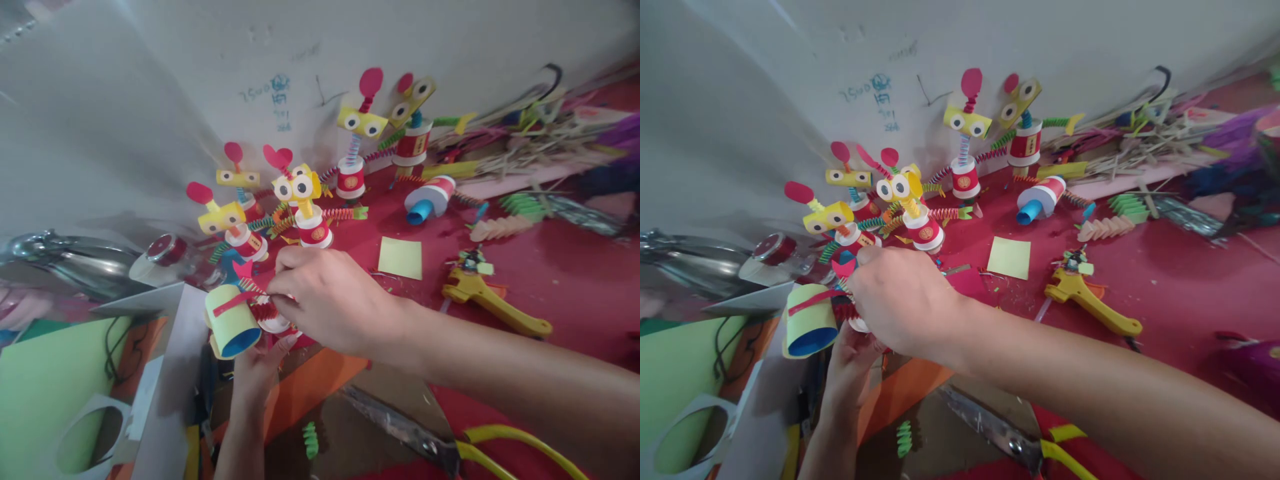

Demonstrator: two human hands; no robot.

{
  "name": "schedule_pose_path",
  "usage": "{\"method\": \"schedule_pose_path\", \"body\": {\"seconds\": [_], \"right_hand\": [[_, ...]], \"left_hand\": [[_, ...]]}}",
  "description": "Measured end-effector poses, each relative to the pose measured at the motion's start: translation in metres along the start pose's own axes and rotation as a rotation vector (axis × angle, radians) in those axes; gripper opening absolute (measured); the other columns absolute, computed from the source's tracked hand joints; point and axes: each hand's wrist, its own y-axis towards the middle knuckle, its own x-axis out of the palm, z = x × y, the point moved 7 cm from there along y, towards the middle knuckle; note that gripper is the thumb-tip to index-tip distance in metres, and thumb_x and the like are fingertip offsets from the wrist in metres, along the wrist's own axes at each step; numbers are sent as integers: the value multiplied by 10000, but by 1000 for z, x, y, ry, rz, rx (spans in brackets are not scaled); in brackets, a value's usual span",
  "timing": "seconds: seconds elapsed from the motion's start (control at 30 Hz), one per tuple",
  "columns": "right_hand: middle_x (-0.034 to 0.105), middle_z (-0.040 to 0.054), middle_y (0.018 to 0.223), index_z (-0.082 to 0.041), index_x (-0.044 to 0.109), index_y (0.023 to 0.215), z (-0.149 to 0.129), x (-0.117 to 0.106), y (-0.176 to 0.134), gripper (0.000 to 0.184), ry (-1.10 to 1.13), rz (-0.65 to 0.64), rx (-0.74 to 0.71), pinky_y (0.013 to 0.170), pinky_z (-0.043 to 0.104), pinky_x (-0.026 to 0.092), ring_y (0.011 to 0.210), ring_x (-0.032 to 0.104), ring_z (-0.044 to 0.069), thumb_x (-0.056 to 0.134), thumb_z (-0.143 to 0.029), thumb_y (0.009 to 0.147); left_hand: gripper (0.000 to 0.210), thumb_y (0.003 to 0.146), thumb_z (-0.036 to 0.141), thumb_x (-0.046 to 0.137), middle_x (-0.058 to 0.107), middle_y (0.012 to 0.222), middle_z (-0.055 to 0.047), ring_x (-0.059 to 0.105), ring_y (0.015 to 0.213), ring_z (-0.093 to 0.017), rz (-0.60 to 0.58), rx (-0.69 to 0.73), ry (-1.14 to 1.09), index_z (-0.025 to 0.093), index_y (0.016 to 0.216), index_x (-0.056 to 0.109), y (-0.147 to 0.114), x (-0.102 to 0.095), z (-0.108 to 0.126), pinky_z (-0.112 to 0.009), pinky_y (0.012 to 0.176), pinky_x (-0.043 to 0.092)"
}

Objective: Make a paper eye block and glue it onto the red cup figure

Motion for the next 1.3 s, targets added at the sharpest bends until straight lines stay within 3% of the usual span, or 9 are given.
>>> {"method": "schedule_pose_path", "body": {"seconds": [0.07,0.23,0.37,0.47,0.63,0.9,1.3], "right_hand": [[606,42,746,-171,666,637,4,0,2,242,36,1,27,560,279,336,626,509,135,556,-58,821],[640,37,739,-180,728,683,26,-3,2,184,234,179,56,599,278,351,653,526,135,607,-123,810],[609,6,584,-188,719,612,42,5,1,229,320,165,123,528,273,290,541,459,106,597,-140,801],[657,4,608,-197,745,675,47,7,2,185,337,171,150,518,273,289,543,500,112,607,-159,791],[722,22,720,-195,756,774,48,8,3,178,375,214,128,564,270,336,616,580,135,596,-120,788],[608,4,596,-149,681,684,41,13,0,171,298,212,121,516,258,274,534,465,99,564,-92,796],[671,-4,675,-168,705,765,41,19,1,123,354,225,177,551,228,346,602,568,108,611,-89,780]], "left_hand": [[679,565,199,853,741,1015,-87,682,997,-257,-30,-4,-23,189,1202,618,0,3,1,-382,903,525],[712,565,159,849,727,1091,-91,667,1055,-261,-49,9,-60,203,1231,603,0,5,1,-365,927,525],[716,612,168,831,698,1168,-94,652,1088,-257,-75,30,-71,228,1278,575,0,7,2,-360,934,527],[730,622,158,828,697,1171,-90,652,1090,-249,-67,26,-60,238,1297,561,1,5,0,-342,931,526],[718,649,150,812,685,1191,-98,659,1073,-252,-87,36,-50,237,1312,549,0,5,0,-365,929,529],[754,627,168,828,701,1157,-103,672,1040,-251,-75,21,-71,232,1321,542,0,7,1,-360,906,540],[716,625,152,823,683,1185,-95,639,1103,-246,-87,53,-52,216,1287,558,2,4,-1,-361,957,513]]}}
